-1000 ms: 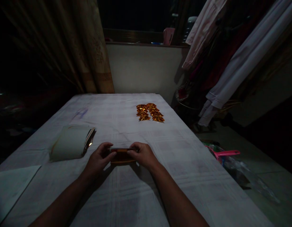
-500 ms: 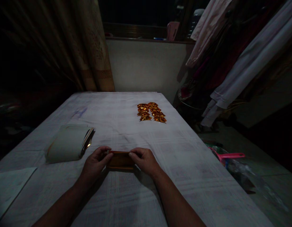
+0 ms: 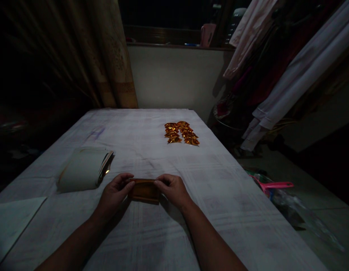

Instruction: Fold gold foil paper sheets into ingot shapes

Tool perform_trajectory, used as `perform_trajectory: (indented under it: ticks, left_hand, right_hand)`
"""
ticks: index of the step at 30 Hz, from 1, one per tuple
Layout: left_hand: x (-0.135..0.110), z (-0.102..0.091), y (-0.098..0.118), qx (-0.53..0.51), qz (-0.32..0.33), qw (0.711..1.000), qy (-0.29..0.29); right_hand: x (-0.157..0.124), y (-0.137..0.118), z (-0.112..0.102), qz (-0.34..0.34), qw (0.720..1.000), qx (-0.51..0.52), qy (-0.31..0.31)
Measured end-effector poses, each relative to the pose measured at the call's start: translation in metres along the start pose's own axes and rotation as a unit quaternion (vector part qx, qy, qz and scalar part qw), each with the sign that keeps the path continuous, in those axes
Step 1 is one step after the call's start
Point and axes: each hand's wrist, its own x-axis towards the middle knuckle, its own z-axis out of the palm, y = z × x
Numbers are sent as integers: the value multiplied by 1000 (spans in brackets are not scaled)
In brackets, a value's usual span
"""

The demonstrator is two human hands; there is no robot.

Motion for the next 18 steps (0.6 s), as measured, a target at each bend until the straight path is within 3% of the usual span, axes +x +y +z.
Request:
perform_trajectory:
  ticks: [18]
  left_hand:
    - [2, 0, 0, 8, 35, 999, 9]
  right_hand:
    - [-1, 0, 1, -26, 999, -32, 19]
